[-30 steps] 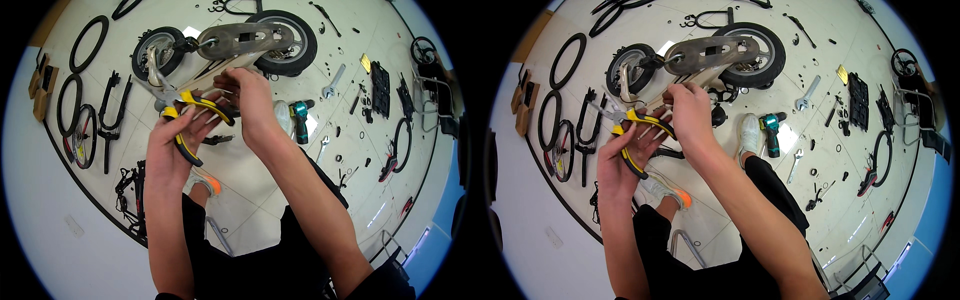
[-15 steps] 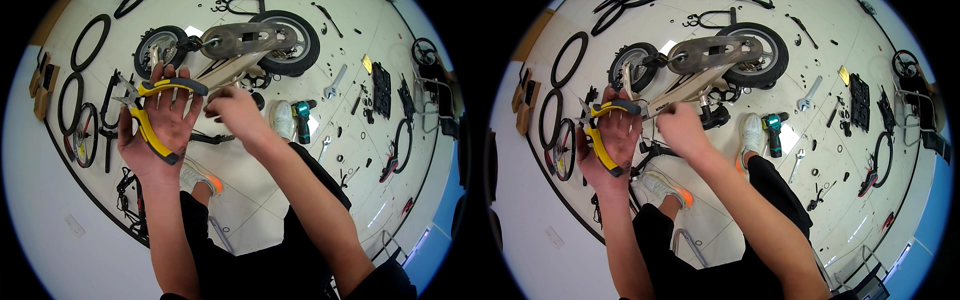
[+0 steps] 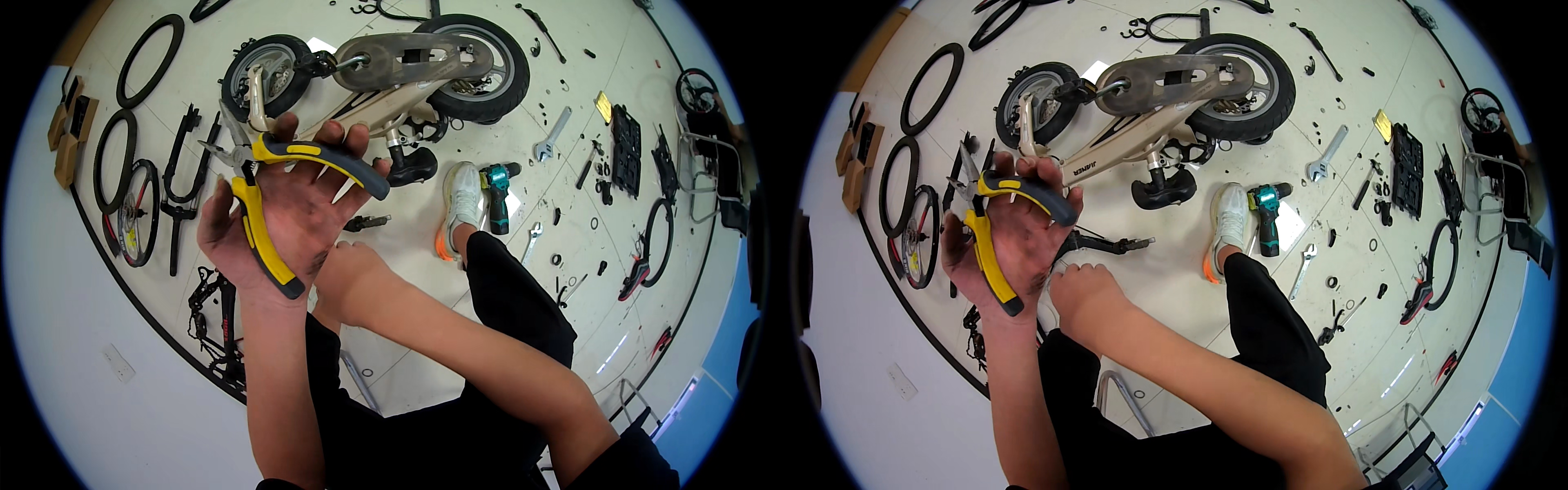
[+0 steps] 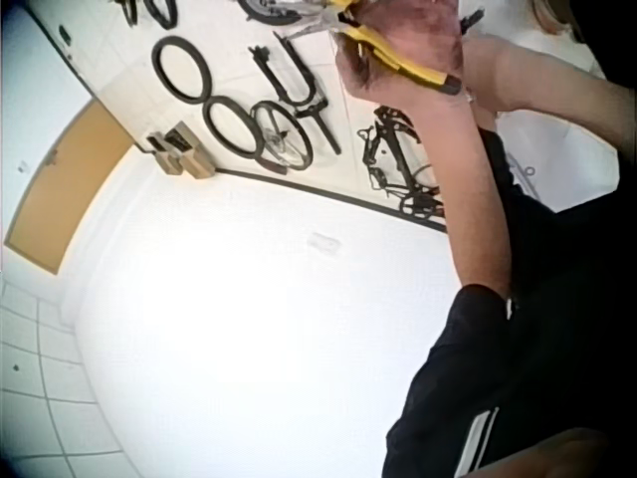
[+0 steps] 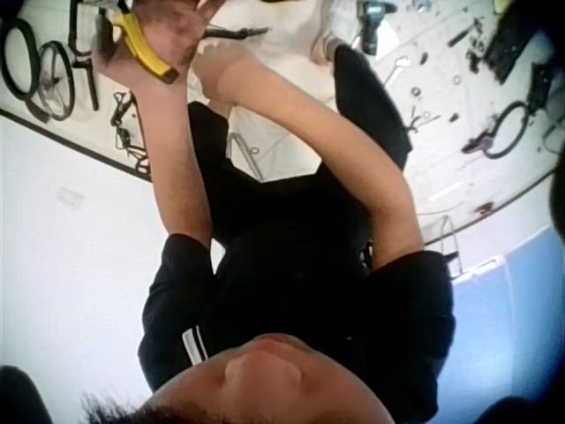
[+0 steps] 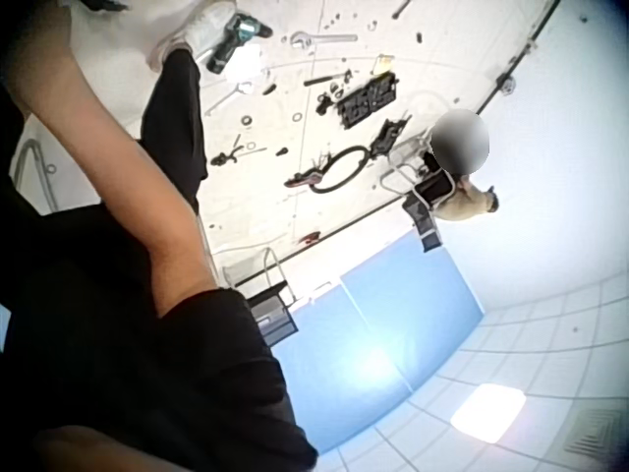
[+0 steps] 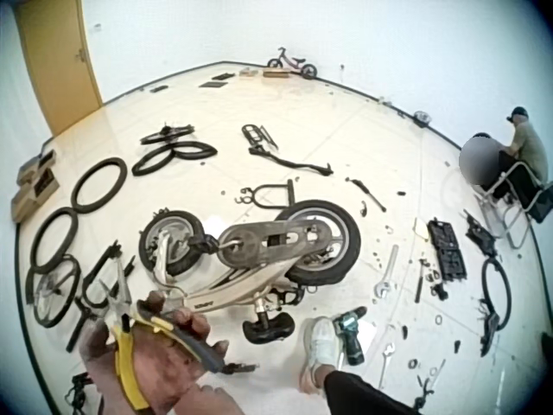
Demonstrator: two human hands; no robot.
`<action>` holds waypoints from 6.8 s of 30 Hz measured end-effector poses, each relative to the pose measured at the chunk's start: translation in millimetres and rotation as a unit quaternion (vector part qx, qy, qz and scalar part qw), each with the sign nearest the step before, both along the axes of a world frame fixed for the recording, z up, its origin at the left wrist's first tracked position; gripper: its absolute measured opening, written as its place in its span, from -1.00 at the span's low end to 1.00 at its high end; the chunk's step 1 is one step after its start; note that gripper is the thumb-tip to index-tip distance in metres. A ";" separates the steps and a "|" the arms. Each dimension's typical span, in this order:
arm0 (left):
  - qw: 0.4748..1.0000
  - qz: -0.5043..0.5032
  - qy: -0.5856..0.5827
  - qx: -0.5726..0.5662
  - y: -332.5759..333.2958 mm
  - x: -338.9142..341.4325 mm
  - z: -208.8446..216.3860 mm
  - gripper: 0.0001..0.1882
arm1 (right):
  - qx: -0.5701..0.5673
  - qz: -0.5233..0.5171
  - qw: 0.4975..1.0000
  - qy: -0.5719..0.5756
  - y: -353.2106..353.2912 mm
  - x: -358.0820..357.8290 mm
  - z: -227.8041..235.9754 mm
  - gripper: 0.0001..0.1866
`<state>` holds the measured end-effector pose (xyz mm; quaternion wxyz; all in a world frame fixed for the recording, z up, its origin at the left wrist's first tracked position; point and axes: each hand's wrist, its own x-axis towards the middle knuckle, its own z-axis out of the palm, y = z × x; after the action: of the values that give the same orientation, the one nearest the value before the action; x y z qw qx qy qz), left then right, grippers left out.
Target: The person assembles a scooter by attaching the seat and handlebars to the frame. They use a screwdriver and a cordless drill to secure the components, then use pliers to adjust a cable.
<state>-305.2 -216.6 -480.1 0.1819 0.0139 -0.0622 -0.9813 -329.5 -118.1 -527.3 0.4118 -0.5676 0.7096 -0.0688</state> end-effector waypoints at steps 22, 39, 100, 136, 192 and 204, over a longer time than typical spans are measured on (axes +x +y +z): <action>0.978 0.071 -0.191 0.052 2.7 -6.8 -2.9 -0.56 | 0.006 -0.004 0.999 -0.041 -2.7 10.3 -11.4 -0.74; 0.965 0.088 -0.236 0.078 3.1 -8.2 -8.9 -0.41 | 0.001 0.013 1.000 -0.010 -4.1 6.6 -7.2 -0.72; 0.829 -0.087 -0.403 -0.379 19.2 -17.6 -3.1 -0.71 | -0.153 -0.488 0.859 -0.007 -2.8 -105.6 34.0 -0.49; 0.797 0.038 -0.501 -0.336 32.1 -20.1 -2.5 -0.88 | -0.178 -0.560 0.745 -0.316 -8.7 -75.9 7.6 -0.62; 0.683 0.013 -0.524 -0.510 8.4 -6.0 -13.9 -0.64 | -0.134 -0.511 0.810 -0.253 -8.1 -87.3 11.1 -0.54; 0.766 0.023 -0.568 -0.300 7.2 -12.0 -11.0 -0.71 | -0.164 -0.366 0.858 -0.322 -8.5 -78.7 36.9 -0.65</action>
<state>-317.2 -209.4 -491.0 0.1310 0.5147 -0.4447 -0.7212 -408.2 -126.6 -490.4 0.4636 -0.2728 0.6720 -0.5090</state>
